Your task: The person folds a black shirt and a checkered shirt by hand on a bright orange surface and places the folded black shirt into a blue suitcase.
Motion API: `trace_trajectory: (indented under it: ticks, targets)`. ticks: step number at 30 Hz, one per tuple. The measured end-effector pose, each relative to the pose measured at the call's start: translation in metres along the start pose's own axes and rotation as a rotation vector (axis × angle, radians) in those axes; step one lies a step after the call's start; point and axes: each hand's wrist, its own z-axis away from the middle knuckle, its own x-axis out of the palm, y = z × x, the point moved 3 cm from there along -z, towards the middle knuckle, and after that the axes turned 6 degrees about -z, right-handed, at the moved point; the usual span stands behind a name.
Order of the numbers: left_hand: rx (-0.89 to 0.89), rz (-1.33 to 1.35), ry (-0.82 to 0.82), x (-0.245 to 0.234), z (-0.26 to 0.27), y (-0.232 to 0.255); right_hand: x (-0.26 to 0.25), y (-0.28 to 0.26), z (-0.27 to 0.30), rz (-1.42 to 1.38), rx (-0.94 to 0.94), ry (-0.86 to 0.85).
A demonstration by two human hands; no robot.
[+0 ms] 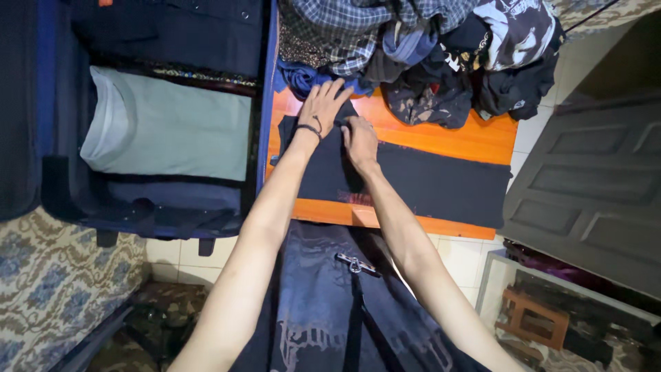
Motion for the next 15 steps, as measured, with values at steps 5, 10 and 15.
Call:
trace_trajectory:
  ticks: [5, 10, 15]
  targets:
    - [0.034, -0.137, -0.064, 0.01, -0.014, -0.009, -0.011, 0.028, 0.001, -0.329, 0.235, 0.144]
    - [0.049, 0.154, 0.051, -0.05, -0.016, -0.008, -0.037, 0.033, 0.003, -0.5, 0.2, 0.296]
    - [-0.101, 0.408, 0.036, -0.097, -0.001, 0.005, -0.066, 0.024, 0.013, -0.53, 0.147, 0.275]
